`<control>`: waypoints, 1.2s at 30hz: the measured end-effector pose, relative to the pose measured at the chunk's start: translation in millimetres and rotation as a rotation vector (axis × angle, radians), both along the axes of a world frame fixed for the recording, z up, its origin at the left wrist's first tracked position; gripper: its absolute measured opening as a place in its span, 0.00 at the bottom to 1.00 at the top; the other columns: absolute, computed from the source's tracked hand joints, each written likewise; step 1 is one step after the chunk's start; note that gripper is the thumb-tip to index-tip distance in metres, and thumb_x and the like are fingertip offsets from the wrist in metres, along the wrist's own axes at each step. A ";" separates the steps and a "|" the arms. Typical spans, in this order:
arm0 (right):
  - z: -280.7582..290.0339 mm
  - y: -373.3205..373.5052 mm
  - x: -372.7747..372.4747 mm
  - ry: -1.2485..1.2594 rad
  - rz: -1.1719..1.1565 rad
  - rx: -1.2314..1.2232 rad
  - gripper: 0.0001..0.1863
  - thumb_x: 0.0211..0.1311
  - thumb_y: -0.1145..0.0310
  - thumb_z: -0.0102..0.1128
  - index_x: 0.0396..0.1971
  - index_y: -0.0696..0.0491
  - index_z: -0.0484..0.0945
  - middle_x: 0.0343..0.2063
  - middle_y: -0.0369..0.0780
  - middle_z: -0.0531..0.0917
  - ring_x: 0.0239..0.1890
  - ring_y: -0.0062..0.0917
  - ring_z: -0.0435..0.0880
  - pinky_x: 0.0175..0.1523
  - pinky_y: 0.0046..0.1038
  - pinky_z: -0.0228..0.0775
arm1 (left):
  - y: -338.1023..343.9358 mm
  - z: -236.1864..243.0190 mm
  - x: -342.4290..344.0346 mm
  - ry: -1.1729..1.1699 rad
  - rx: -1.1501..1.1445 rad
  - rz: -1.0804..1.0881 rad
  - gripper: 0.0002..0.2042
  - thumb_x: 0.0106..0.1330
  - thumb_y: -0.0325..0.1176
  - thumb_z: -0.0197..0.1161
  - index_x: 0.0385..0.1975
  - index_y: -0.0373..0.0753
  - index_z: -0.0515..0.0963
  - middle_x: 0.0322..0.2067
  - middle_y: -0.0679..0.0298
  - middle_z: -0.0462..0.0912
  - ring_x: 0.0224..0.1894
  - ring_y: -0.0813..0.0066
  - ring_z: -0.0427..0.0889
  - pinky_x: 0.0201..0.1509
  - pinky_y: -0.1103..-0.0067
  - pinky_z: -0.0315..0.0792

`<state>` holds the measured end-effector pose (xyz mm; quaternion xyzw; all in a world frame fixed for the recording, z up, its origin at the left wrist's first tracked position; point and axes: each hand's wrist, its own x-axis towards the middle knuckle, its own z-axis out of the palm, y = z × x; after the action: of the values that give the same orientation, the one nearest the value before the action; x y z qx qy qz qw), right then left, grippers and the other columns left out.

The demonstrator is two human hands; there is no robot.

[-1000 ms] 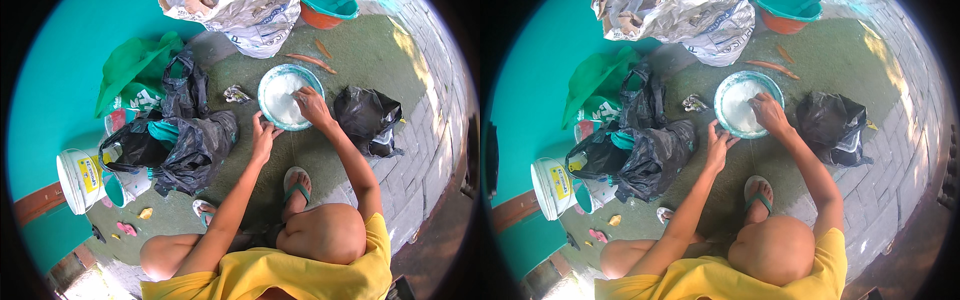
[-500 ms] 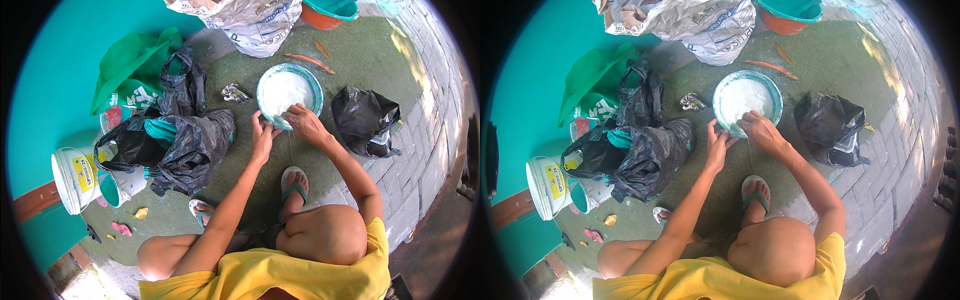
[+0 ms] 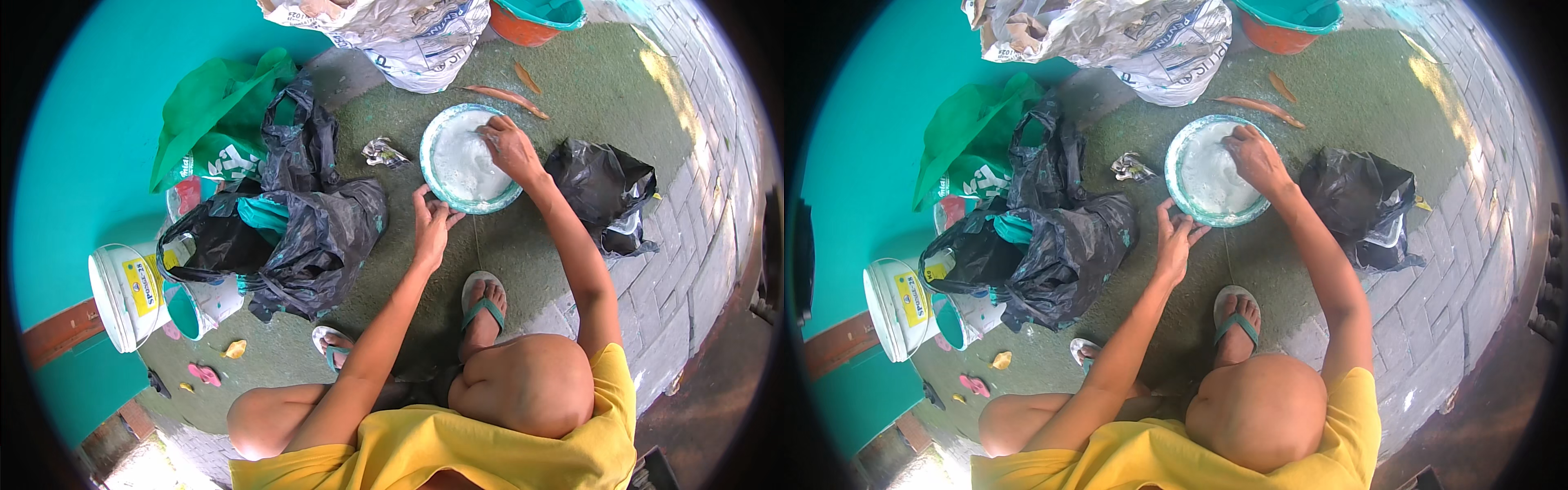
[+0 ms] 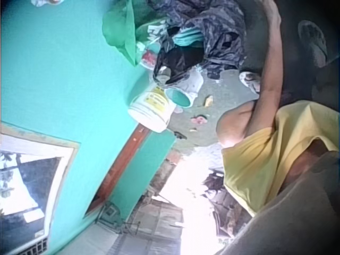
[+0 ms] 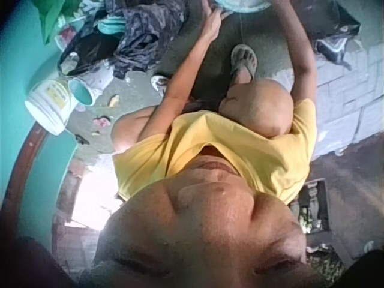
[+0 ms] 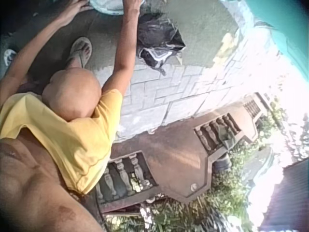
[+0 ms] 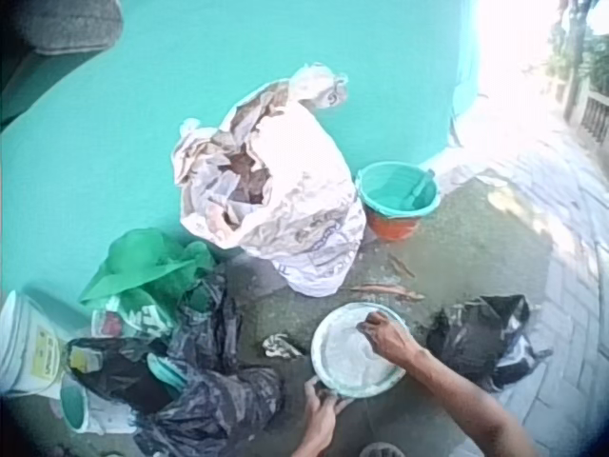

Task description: The person prepares a white liquid substance, possibly paint or plaster, by combining ingredients in a bowl and stirring it by hand. They retrieve materials from bags and a bucket, then mix the solution in a light blue bowl.

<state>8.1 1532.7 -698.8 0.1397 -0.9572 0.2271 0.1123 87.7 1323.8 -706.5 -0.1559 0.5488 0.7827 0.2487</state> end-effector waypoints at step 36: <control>8.0 -8.0 -5.8 0.028 -0.008 0.036 0.09 0.52 0.75 0.57 0.34 0.55 0.82 0.31 0.41 0.78 0.40 0.36 0.77 0.46 0.34 0.71 | -5.6 -8.4 5.7 -0.035 0.013 -0.026 0.14 0.71 0.26 0.44 0.54 0.40 0.56 0.43 0.58 0.70 0.44 0.71 0.75 0.53 0.68 0.75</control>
<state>2.3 1524.7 -690.8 0.1409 -0.9601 0.2075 0.1239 93.4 1318.2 -714.9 -0.1608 0.5411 0.7802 0.2695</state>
